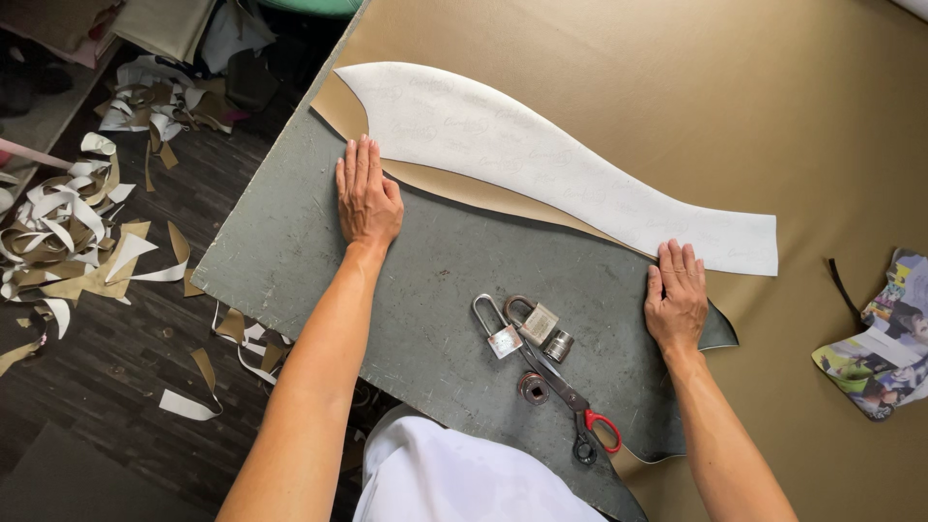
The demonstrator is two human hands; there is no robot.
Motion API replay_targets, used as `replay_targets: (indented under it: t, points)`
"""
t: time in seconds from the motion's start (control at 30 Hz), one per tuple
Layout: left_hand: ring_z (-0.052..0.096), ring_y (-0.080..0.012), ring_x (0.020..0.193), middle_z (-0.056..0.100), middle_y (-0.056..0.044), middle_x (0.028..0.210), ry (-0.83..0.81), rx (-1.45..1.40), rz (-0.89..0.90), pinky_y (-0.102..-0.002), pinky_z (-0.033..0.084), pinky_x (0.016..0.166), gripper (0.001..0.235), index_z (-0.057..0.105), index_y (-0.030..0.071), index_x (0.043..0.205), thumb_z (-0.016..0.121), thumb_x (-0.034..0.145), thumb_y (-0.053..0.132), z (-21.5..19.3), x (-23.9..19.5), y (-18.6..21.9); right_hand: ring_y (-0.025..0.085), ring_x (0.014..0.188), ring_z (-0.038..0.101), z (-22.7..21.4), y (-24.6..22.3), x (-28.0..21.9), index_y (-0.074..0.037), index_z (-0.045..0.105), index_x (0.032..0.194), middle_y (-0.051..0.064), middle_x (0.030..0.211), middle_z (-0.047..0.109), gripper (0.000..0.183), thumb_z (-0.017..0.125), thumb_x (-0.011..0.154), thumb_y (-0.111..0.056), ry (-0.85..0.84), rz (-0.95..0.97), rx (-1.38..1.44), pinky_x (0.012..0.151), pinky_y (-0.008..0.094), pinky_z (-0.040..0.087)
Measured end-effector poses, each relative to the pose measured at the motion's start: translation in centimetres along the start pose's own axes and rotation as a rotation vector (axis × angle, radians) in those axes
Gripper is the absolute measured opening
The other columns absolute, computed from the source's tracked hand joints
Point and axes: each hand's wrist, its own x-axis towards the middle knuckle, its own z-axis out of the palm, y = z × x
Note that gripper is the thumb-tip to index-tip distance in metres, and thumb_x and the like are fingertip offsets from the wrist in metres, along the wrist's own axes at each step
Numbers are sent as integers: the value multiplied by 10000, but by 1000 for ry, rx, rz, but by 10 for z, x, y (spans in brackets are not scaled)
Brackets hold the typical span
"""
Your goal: The person places a white template on a brown sheet and secures it with padlocks and a roll. Using shears, they cut the brown material along the template's edge. After cutting, they remove the template and weights, then handle and fold newspaper sheets on the work surface.
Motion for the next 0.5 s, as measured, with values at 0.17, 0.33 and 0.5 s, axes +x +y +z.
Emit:
replay_targets:
  t: [0.17, 0.33, 0.5]
  points:
    - [257, -306, 1585, 320, -164, 1690, 47, 34, 56, -474, 158, 1303, 601, 344, -20, 1602, 406, 1050, 208, -4, 0, 4, 296, 1495, 455, -3, -2, 2, -63, 601, 1470, 110, 1544, 555, 410, 558, 1090, -212, 5, -19, -8, 1268, 465, 301]
    - [307, -254, 1539, 355, -85, 1658, -117, -105, 446, -470, 213, 1282, 607, 390, 114, 1600, 455, 1053, 370, -13, 4, 10, 293, 1492, 460, -5, -6, 4, -70, 598, 1473, 101, 1537, 565, 416, 567, 1081, -206, -12, -50, -9, 1267, 472, 306]
    - [379, -242, 1516, 445, -92, 1616, -105, -102, 433, -452, 269, 1275, 542, 502, 100, 1530, 505, 1037, 325, -14, 2, 14, 300, 1482, 468, -6, -7, 5, -67, 597, 1474, 102, 1529, 570, 414, 564, 1081, -195, -20, -63, 6, 1260, 474, 315]
